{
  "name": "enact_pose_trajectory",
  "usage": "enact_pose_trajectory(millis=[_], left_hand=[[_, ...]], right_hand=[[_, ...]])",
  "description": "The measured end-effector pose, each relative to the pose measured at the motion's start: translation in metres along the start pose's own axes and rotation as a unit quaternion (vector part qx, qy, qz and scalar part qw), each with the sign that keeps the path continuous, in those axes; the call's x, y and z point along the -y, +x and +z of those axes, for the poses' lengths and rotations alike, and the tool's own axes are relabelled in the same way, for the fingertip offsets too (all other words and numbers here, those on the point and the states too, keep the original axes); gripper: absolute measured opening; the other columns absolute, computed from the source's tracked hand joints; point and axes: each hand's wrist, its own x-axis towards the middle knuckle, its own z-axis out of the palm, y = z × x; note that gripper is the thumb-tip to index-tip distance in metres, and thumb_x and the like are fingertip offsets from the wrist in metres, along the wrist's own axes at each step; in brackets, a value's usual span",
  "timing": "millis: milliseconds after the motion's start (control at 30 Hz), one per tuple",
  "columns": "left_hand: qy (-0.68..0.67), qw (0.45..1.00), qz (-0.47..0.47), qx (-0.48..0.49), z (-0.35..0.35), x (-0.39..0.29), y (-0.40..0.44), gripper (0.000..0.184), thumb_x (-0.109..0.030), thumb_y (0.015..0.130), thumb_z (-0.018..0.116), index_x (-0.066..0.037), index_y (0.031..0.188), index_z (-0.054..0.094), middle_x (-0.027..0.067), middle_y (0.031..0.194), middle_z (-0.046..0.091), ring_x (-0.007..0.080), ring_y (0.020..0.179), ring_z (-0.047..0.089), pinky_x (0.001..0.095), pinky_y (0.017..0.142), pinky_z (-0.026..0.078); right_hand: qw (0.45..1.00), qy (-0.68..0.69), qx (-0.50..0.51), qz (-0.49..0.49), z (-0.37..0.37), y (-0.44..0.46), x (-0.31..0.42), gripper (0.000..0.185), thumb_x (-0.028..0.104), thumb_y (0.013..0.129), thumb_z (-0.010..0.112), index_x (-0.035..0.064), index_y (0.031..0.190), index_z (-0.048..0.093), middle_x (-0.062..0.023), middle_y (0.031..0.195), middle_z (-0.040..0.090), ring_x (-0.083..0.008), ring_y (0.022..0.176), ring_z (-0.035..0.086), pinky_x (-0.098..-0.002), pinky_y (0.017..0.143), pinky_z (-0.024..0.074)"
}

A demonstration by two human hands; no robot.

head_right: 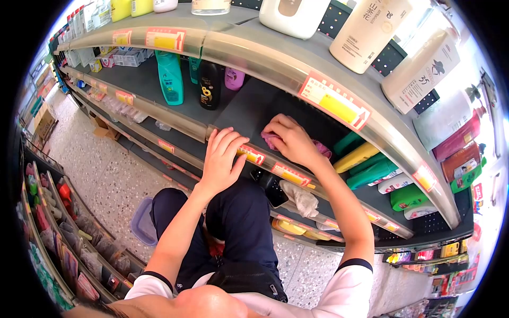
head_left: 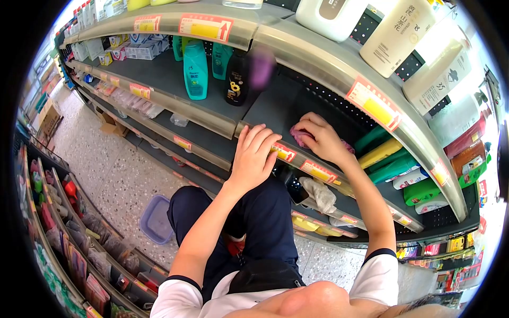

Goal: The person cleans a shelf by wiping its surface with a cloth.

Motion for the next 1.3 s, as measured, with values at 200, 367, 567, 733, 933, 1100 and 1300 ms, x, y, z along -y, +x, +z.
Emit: enact_pose_trajectory(millis=[200,367,567,733,933,1100,1300], left_hand=[[0.003,1.0,0.001,0.0,0.0,0.001,0.0,0.044,-0.009,0.079,0.071,-0.009,0.122,0.061,0.0111,0.122,0.058,0.034,0.128,0.05,0.0549,0.115,0.03],[-0.001,1.0,0.0,0.001,0.002,0.002,0.0,0.045,-0.01,0.079,0.071,-0.009,0.123,0.061,0.0109,0.123,0.058,0.0335,0.129,0.049,0.0551,0.115,0.029],[0.008,1.0,0.009,0.022,-0.005,0.006,0.002,0.051,-0.013,0.081,0.071,-0.008,0.131,0.059,0.0134,0.134,0.055,0.0351,0.135,0.045,0.055,0.116,0.028],[0.015,0.997,-0.051,-0.064,-0.005,0.023,-0.006,0.058,-0.018,0.083,0.072,-0.006,0.137,0.055,0.0188,0.144,0.047,0.0398,0.137,0.04,0.0528,0.114,0.03],[0.0,0.988,-0.081,-0.133,0.01,0.044,-0.019,0.078,-0.032,0.083,0.078,0.004,0.144,0.044,0.0206,0.144,0.047,0.0415,0.137,0.039,0.0506,0.113,0.031],[0.015,0.988,-0.077,-0.13,0.011,0.049,-0.022,0.082,-0.035,0.082,0.08,0.004,0.144,0.044,0.0195,0.142,0.05,0.0403,0.135,0.042,0.0492,0.111,0.032],[0.075,0.974,-0.067,-0.203,0.028,0.042,-0.036,0.066,-0.031,0.084,0.079,-0.004,0.139,0.055,0.0193,0.143,0.049,0.039,0.129,0.045,0.0477,0.107,0.036]], right_hand=[[0.997,0.057,0.019,-0.044,0.003,0.006,0.003,0.024,0.002,0.082,0.072,0.0019,0.106,0.069,-0.0142,0.113,0.06,-0.0317,0.104,0.061,-0.0378,0.091,0.0503],[0.995,0.079,0.059,-0.013,-0.005,0.001,0.004,0.029,0.002,0.081,0.074,0.0041,0.11,0.073,-0.0138,0.117,0.061,-0.031,0.107,0.062,-0.0374,0.092,0.0506],[0.992,0.108,0.066,0.005,-0.002,0.003,0.003,0.029,-0.001,0.08,0.074,0.0066,0.108,0.075,-0.0133,0.109,0.063,-0.0291,0.101,0.064,-0.0369,0.085,0.0531],[0.992,0.097,0.068,-0.03,-0.001,0.006,0.003,0.029,-0.002,0.08,0.074,0.0066,0.107,0.075,-0.0121,0.108,0.062,-0.0282,0.098,0.063,-0.0367,0.083,0.0531],[0.992,0.092,0.078,-0.037,0.001,0.014,0.002,0.027,-0.002,0.079,0.075,0.006,0.105,0.075,-0.0116,0.105,0.061,-0.0277,0.096,0.063,-0.0363,0.081,0.0527],[0.992,0.086,0.086,-0.028,0.002,0.021,0.008,0.025,-0.001,0.08,0.075,0.0053,0.105,0.074,-0.0121,0.102,0.06,-0.0277,0.093,0.063,-0.0367,0.079,0.0523],[0.992,0.094,0.08,-0.029,0.01,0.033,0.011,0.024,0.0,0.081,0.074,0.0046,0.104,0.074,-0.0119,0.1,0.06,-0.028,0.09,0.063,-0.0364,0.077,0.0522]])
